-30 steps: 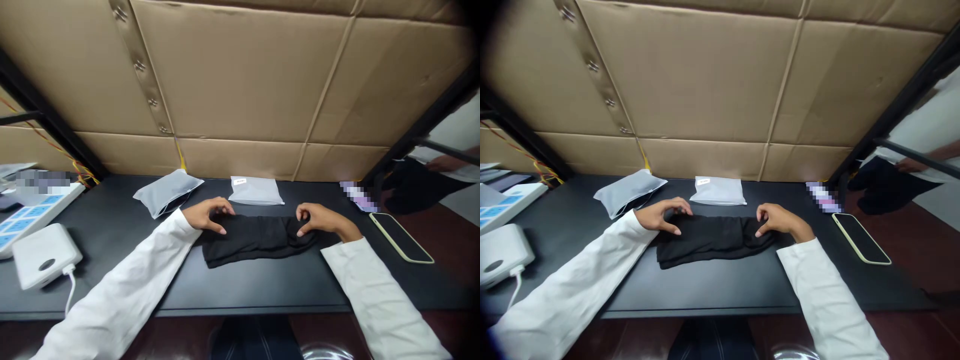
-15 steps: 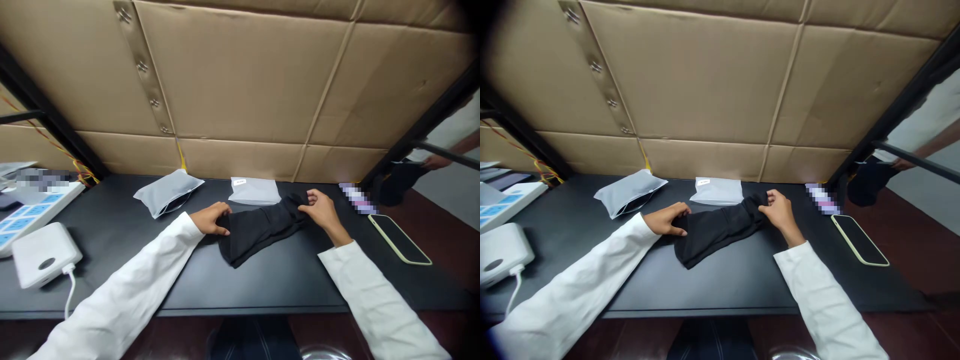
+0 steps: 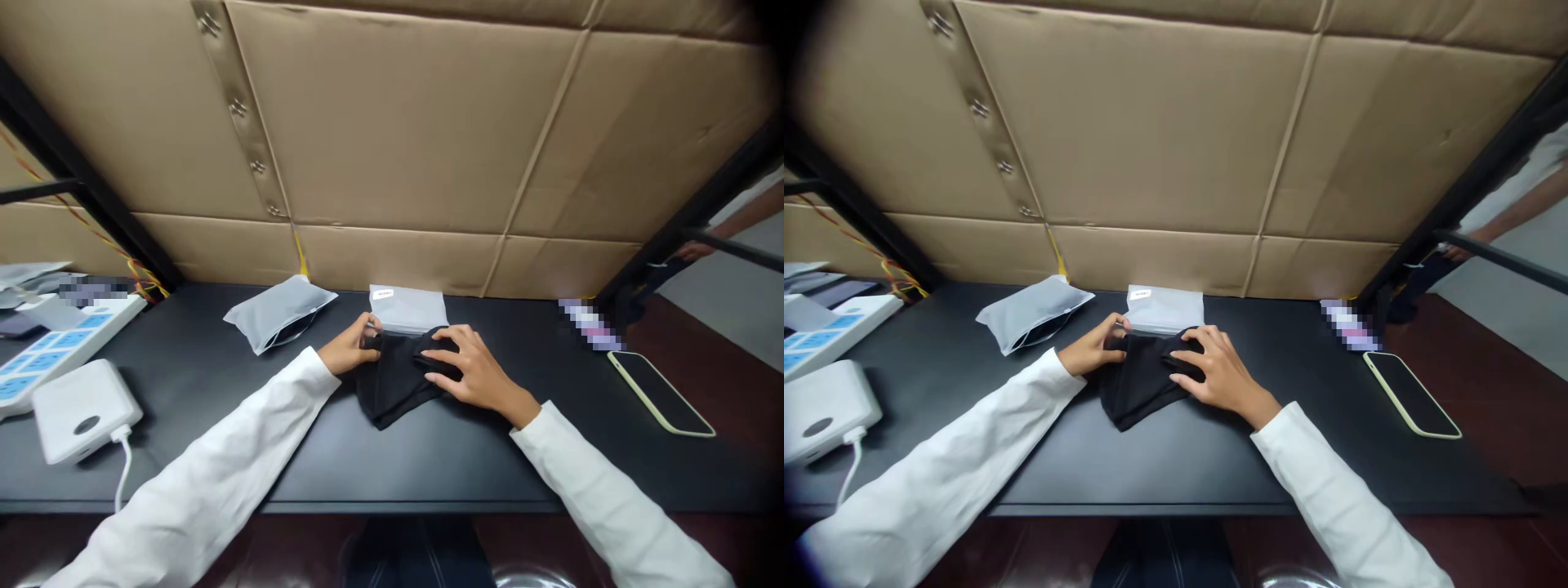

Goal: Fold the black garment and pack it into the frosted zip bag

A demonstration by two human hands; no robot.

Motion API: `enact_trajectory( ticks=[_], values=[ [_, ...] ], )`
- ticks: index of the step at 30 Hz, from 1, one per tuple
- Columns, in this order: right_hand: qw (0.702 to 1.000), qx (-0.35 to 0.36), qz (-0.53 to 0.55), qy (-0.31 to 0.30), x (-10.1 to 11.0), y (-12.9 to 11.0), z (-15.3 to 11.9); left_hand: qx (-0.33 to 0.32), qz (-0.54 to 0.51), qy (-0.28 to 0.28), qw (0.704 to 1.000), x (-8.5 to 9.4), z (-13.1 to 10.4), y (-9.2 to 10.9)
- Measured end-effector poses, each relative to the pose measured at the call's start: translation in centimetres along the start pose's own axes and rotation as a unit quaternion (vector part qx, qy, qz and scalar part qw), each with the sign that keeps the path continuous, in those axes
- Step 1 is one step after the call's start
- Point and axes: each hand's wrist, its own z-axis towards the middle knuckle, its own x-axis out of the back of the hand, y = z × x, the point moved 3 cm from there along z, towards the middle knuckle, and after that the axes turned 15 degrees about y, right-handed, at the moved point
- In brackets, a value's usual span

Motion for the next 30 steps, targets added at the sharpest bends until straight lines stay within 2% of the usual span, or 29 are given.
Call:
enact_trajectory(
  ticks=[3, 5, 6, 7, 9, 11, 13, 14, 16, 18, 20, 22, 24, 26, 28, 30],
  values=[
    [0.998, -0.015, 0.040, -0.046, 0.4, -0.1, 0.1, 0.114, -0.157, 0.064, 0.979, -0.6, -0.2, 0.1],
    [0.993, -0.015, 0.085, -0.076, 0.3, -0.6, 0.2, 0.135, -0.222, 0.112, 0.959, -1.1, -0.5, 0.5],
    [0.990, -0.020, 0.110, -0.086, 0.2, -0.8, 0.2, 0.126, -0.245, 0.111, 0.955, -1.5, -0.7, 0.8],
    [0.986, -0.031, 0.137, -0.091, 0.0, -1.0, 0.2, 0.105, -0.257, 0.089, 0.957, -2.0, -1.0, 1.1],
    [0.978, -0.083, 0.176, -0.077, -0.4, -0.8, 0.2, 0.028, -0.221, 0.008, 0.975, -3.2, -1.6, 1.7],
    [0.967, -0.175, 0.182, -0.007, -0.5, 0.3, 0.2, -0.076, -0.106, -0.072, 0.989, -4.2, -2.3, 2.2],
    [0.947, -0.272, 0.155, 0.069, -0.3, 1.6, 0.1, -0.175, 0.021, -0.111, 0.978, -5.0, -3.0, 2.2],
    [0.937, -0.311, 0.135, 0.087, -0.2, 2.3, 0.0, -0.215, 0.068, -0.121, 0.967, -5.3, -3.3, 2.1],
    [0.929, -0.354, 0.089, 0.066, -0.1, 3.2, -0.3, -0.269, 0.133, -0.136, 0.944, -5.9, -3.8, 1.9],
    [0.934, -0.354, 0.051, 0.017, -0.2, 3.7, -0.4, -0.299, 0.173, -0.149, 0.926, -6.5, -4.3, 1.6],
    [0.935, -0.351, 0.045, -0.010, -0.3, 4.1, -0.6, -0.331, 0.190, -0.159, 0.911, -6.9, -4.6, 1.5],
    [0.925, -0.373, 0.073, -0.029, -0.4, 4.4, -1.0, -0.374, 0.185, -0.166, 0.893, -7.0, -4.6, 1.5],
    [0.905, -0.409, 0.109, -0.043, -0.5, 4.7, -1.3, -0.408, 0.186, -0.139, 0.883, -6.5, -3.8, 1.5],
    [0.890, -0.427, 0.150, -0.044, -0.5, 4.8, -1.4, -0.417, 0.211, -0.058, 0.882, -5.1, -2.1, 1.3],
    [0.871, -0.430, 0.229, -0.056, -0.4, 4.5, -1.3, -0.390, 0.270, 0.047, 0.879, -3.2, 0.1, 0.7],
    [0.832, -0.439, 0.328, -0.088, -0.4, 4.1, -1.0, -0.366, 0.314, 0.079, 0.872, -1.6, 2.2, -0.1]
  ],
)
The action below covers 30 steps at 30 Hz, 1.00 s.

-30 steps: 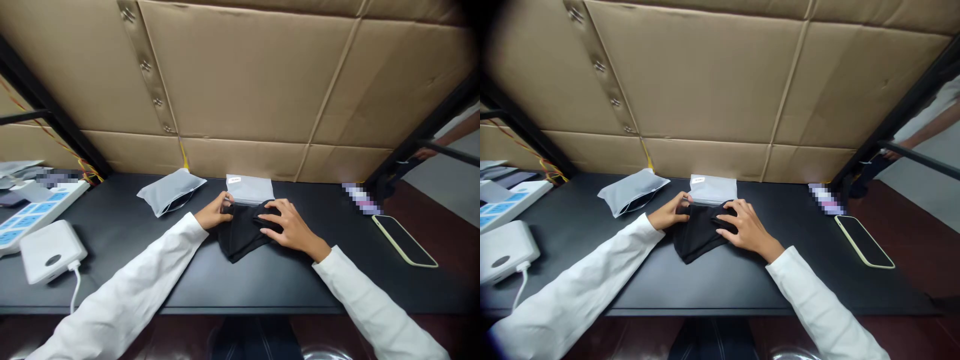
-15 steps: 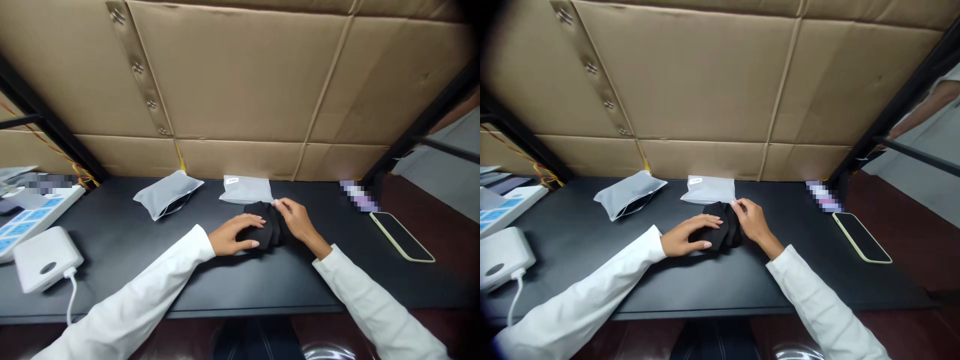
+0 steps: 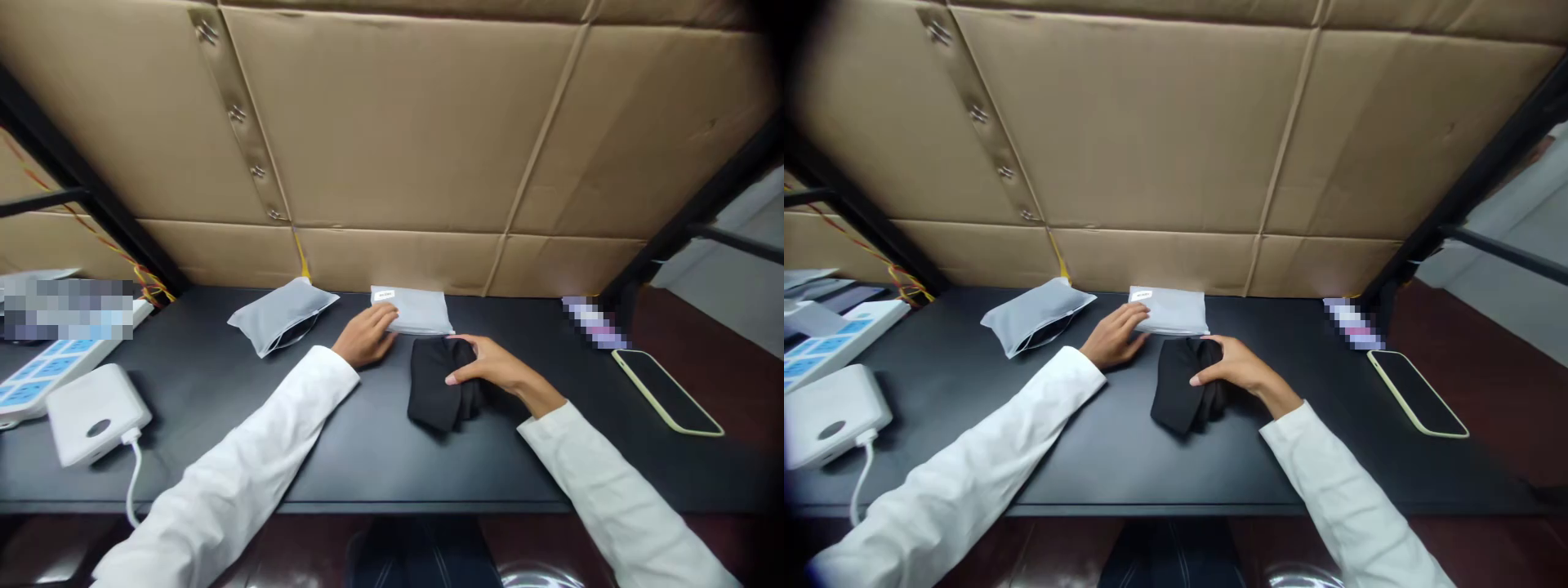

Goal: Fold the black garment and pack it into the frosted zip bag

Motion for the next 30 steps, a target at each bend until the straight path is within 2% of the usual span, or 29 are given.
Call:
enact_trajectory(
  ticks=[2, 3, 5, 7, 8, 10, 11, 12, 13, 15, 16, 18, 19, 21, 25, 28, 30],
  values=[
    [0.996, -0.040, 0.076, -0.024, 0.1, -0.3, 0.1, 0.016, 0.029, -0.016, 0.999, -0.1, 0.6, -2.0],
    [0.992, -0.053, 0.111, 0.002, 0.3, -0.3, 0.4, 0.024, 0.040, -0.029, 0.998, -0.2, 0.7, -2.7],
    [0.976, -0.037, 0.181, 0.113, 1.2, -0.5, 1.0, 0.037, 0.059, -0.046, 0.996, -0.5, 0.9, -3.4],
    [0.940, 0.043, 0.210, 0.265, 2.4, -0.7, 1.1, 0.032, 0.052, -0.057, 0.997, -0.8, 0.9, -3.2],
    [0.914, 0.097, 0.190, 0.344, 3.0, -0.9, 0.8, 0.023, 0.035, -0.060, 0.997, -1.0, 0.9, -2.8],
    [0.857, 0.207, 0.077, 0.465, 3.5, -1.5, -0.7, 0.004, -0.012, -0.067, 0.998, -1.2, 0.9, -1.7],
    [0.830, 0.265, 0.005, 0.490, 3.3, -2.0, -1.6, -0.004, -0.035, -0.071, 0.997, -1.4, 0.8, -1.1],
    [0.814, 0.326, -0.062, 0.477, 2.8, -2.6, -2.5, -0.013, -0.054, -0.074, 0.996, -1.5, 0.8, -0.5],
    [0.805, 0.401, -0.115, 0.422, 1.9, -3.2, -3.4, -0.023, -0.072, -0.078, 0.994, -1.6, 0.8, 0.1],
    [0.780, 0.552, -0.186, 0.230, -0.6, -4.1, -4.9, -0.046, -0.104, -0.081, 0.990, -1.8, 0.6, 1.1],
    [0.753, 0.610, -0.213, 0.127, -1.9, -4.3, -5.5, -0.059, -0.121, -0.076, 0.988, -1.8, 0.5, 1.5],
    [0.703, 0.672, -0.233, -0.009, -4.0, -4.2, -6.0, -0.080, -0.149, -0.059, 0.984, -1.9, 0.3, 1.9],
    [0.689, 0.684, -0.234, -0.039, -4.6, -4.1, -5.9, -0.089, -0.157, -0.050, 0.982, -1.9, 0.2, 2.0],
    [0.672, 0.700, -0.239, -0.033, -5.1, -3.5, -5.0, -0.110, -0.165, -0.040, 0.979, -2.0, 0.1, 1.9],
    [0.647, 0.700, -0.297, 0.057, -3.9, -2.0, -2.9, -0.164, -0.164, -0.018, 0.973, -2.2, 0.0, 1.4],
    [0.665, 0.652, -0.349, 0.103, -2.9, -1.1, -1.5, -0.172, -0.140, 0.004, 0.975, -2.4, 0.1, 1.3],
    [0.688, 0.586, -0.404, 0.144, -3.0, -0.9, -0.6, -0.173, -0.099, 0.007, 0.980, -2.8, 0.0, 1.8]
  ],
)
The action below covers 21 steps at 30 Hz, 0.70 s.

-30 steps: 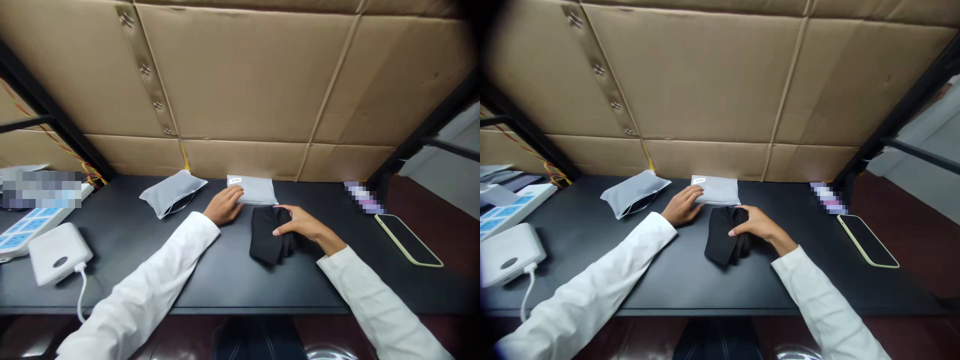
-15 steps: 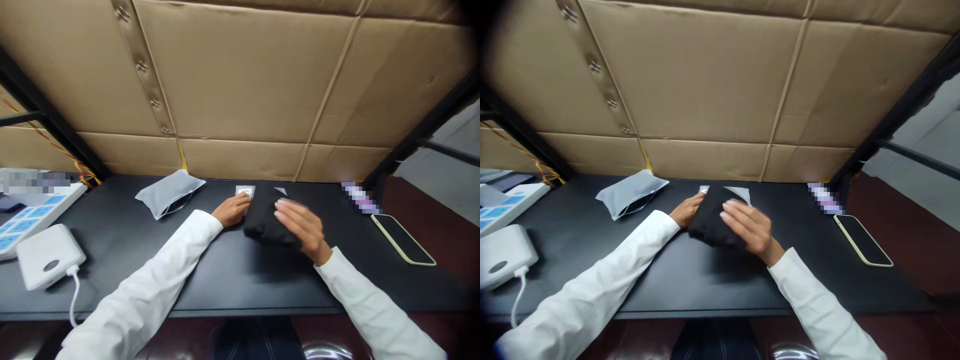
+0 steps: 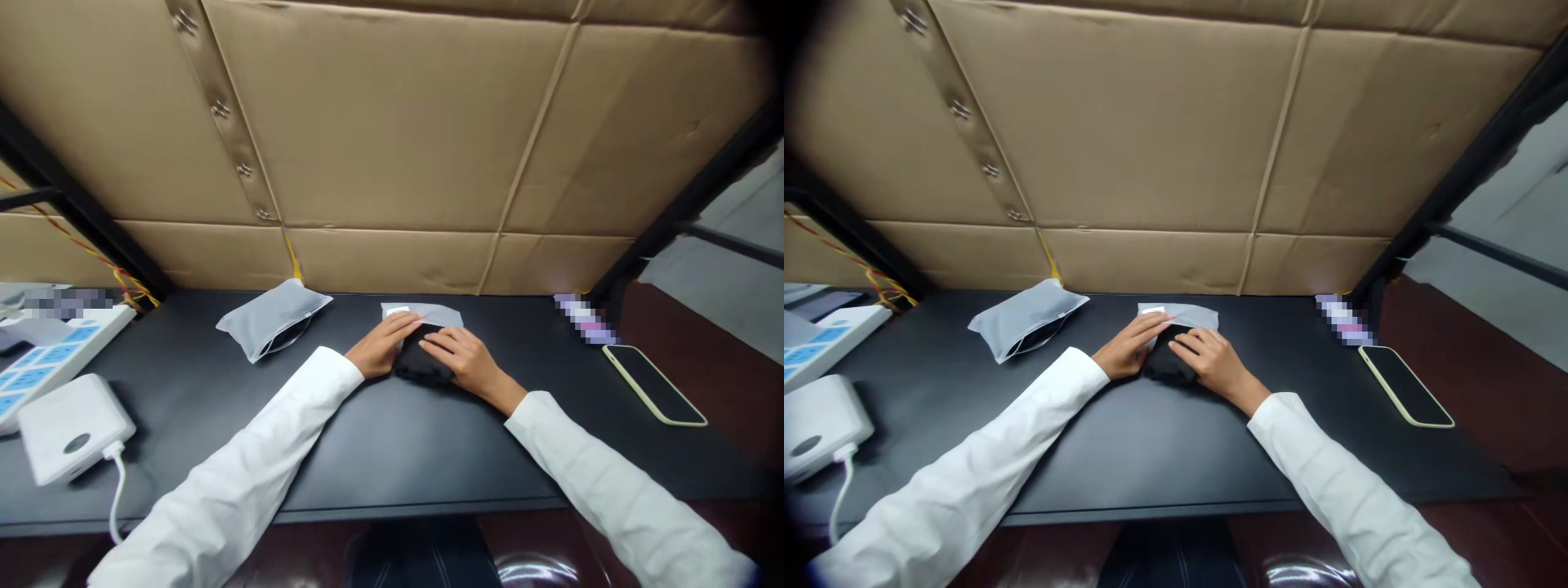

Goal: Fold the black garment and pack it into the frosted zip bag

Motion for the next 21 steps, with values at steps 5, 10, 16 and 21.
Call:
enact_trajectory(
  ticks=[5, 10, 16, 21],
  values=[
    [0.951, -0.219, -0.202, -0.083, -3.0, -0.2, 2.0, -0.005, 0.072, -0.014, 0.997, -2.2, 0.5, 1.7],
    [0.936, -0.297, -0.146, -0.123, -5.9, -1.7, 3.5, -0.014, 0.103, 0.006, 0.995, -2.3, 0.4, 1.6],
    [0.984, -0.157, 0.066, -0.045, -3.2, -1.2, 3.3, -0.050, 0.131, 0.044, 0.989, 0.0, 0.1, 0.3],
    [0.962, -0.272, -0.007, 0.029, -0.5, 2.8, 2.1, -0.083, 0.183, 0.037, 0.979, 0.8, 0.0, -0.2]
  ],
)
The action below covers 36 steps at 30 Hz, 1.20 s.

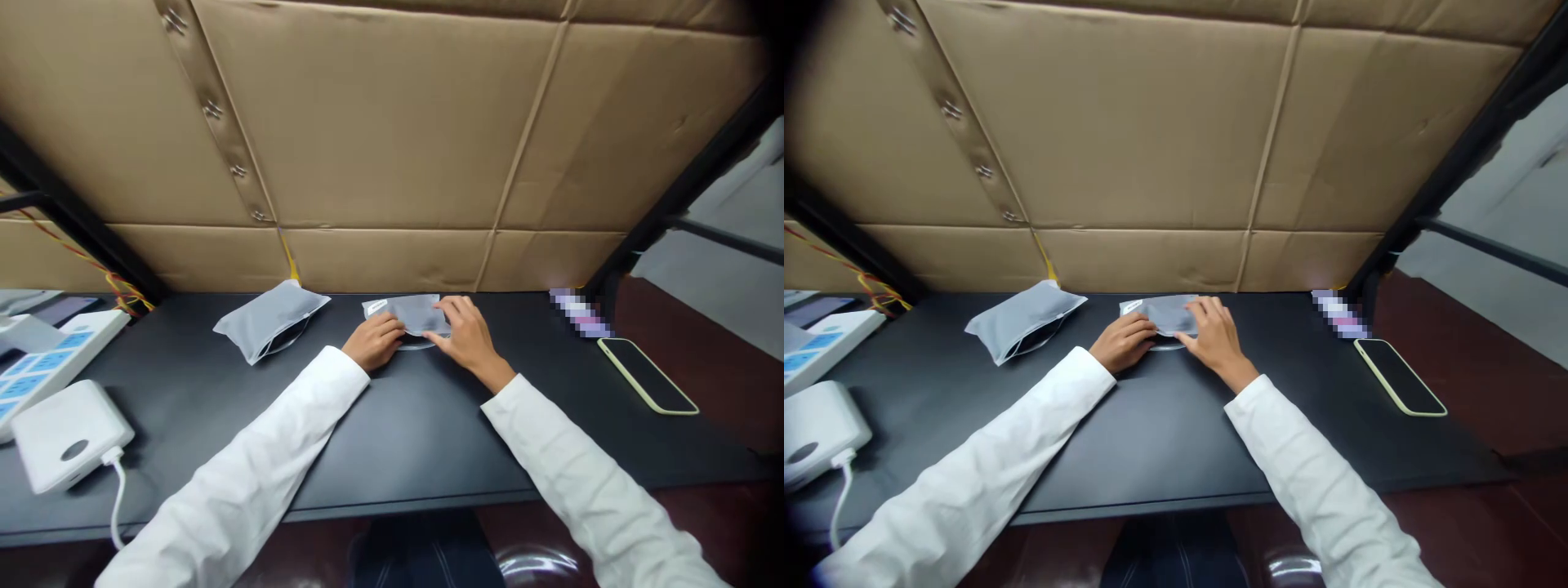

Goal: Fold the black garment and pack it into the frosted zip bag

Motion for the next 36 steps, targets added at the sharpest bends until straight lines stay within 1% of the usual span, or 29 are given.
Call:
enact_trajectory(
  ticks=[2, 3, 5, 8, 11, 14, 16, 18, 20, 22, 24, 27, 29, 32, 34, 36],
  values=[
    [0.998, -0.060, 0.003, -0.032, -0.3, 1.5, -0.3, -0.004, 0.023, -0.022, 0.999, -0.1, -0.1, 0.0],
    [0.996, -0.070, 0.026, -0.056, -0.5, 2.0, -0.5, 0.000, 0.040, -0.035, 0.999, -0.1, -0.1, 0.0],
    [0.990, -0.062, 0.087, -0.093, -1.1, 2.4, -1.2, 0.007, 0.083, -0.059, 0.995, -0.2, -0.3, -0.1],
    [0.981, -0.028, 0.161, -0.107, -1.3, 2.2, -1.8, 0.017, 0.128, -0.089, 0.988, -0.2, -0.7, -0.3],
    [0.973, 0.011, 0.202, -0.107, -1.1, 1.4, -2.0, 0.029, 0.132, -0.110, 0.985, -0.1, -1.1, -0.9],
    [0.973, 0.081, 0.202, -0.079, -0.9, 0.6, -2.3, 0.043, 0.133, -0.125, 0.982, 0.0, -1.4, -1.5],
    [0.973, 0.127, 0.185, -0.054, -0.9, 0.1, -2.5, 0.051, 0.125, -0.133, 0.982, 0.0, -1.6, -1.7],
    [0.971, 0.166, 0.168, -0.042, -1.1, -0.5, -2.7, 0.060, 0.118, -0.135, 0.982, -0.1, -1.8, -2.0],
    [0.967, 0.192, 0.161, -0.041, -1.3, -1.1, -2.9, 0.064, 0.116, -0.133, 0.982, -0.2, -2.0, -2.2],
    [0.964, 0.203, 0.166, -0.047, -1.6, -1.6, -3.1, 0.057, 0.114, -0.135, 0.983, -0.1, -2.0, -2.3],
    [0.963, 0.195, 0.180, -0.053, -1.8, -1.9, -3.2, 0.041, 0.102, -0.140, 0.984, 0.0, -1.7, -2.0],
    [0.966, 0.151, 0.203, -0.052, -1.8, -1.7, -3.2, 0.004, 0.061, -0.147, 0.987, 0.4, -0.7, -0.8],
    [0.971, 0.108, 0.212, -0.035, -1.8, -1.3, -3.0, -0.004, 0.020, -0.145, 0.989, 0.5, 0.1, 0.4],
    [0.977, 0.046, 0.209, 0.002, -1.5, -0.7, -2.8, 0.007, -0.038, -0.137, 0.990, 0.4, 0.8, 2.3],
    [0.978, 0.022, 0.209, 0.019, -1.4, -0.7, -2.7, 0.014, -0.035, -0.125, 0.991, 0.0, 1.0, 3.1],
    [0.975, 0.018, 0.220, 0.023, -1.3, -1.0, -2.6, 0.015, 0.000, -0.105, 0.994, -0.4, 1.1, 3.4]
  ],
)
